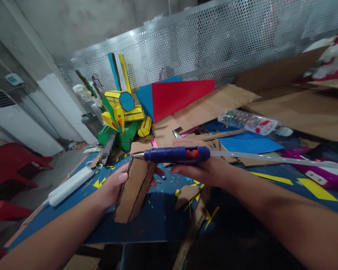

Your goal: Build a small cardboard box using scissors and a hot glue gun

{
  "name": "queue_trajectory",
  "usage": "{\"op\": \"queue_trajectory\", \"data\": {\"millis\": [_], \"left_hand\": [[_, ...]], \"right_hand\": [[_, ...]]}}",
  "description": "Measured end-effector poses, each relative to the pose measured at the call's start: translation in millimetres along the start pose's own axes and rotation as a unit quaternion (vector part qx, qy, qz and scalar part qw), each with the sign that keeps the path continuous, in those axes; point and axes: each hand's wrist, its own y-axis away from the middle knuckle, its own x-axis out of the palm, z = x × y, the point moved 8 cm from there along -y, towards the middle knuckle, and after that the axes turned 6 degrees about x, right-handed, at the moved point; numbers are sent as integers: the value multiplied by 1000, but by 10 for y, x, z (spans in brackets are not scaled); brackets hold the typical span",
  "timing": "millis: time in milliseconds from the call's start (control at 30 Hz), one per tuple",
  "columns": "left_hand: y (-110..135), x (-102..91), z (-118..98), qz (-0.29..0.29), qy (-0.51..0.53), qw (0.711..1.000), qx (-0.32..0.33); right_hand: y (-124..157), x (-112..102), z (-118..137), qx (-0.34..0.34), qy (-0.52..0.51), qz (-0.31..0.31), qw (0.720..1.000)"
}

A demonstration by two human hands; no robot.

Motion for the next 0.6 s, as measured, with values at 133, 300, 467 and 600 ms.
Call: {"op": "queue_trajectory", "data": {"millis": [133,300,467,600], "left_hand": [[-1,20,-15,-1,15,1000,5],[-20,67,-46,14,23,1000,9],[-31,88,-71,11,28,1000,6],[-6,74,-40,5,21,1000,-1]], "right_hand": [[18,-33,-5,-1,33,-17,999],[62,-111,-74,26,73,-51,996],[115,-111,-90,5,40,-53,998],[77,-30,-38,-9,-14,-15,1000]]}}
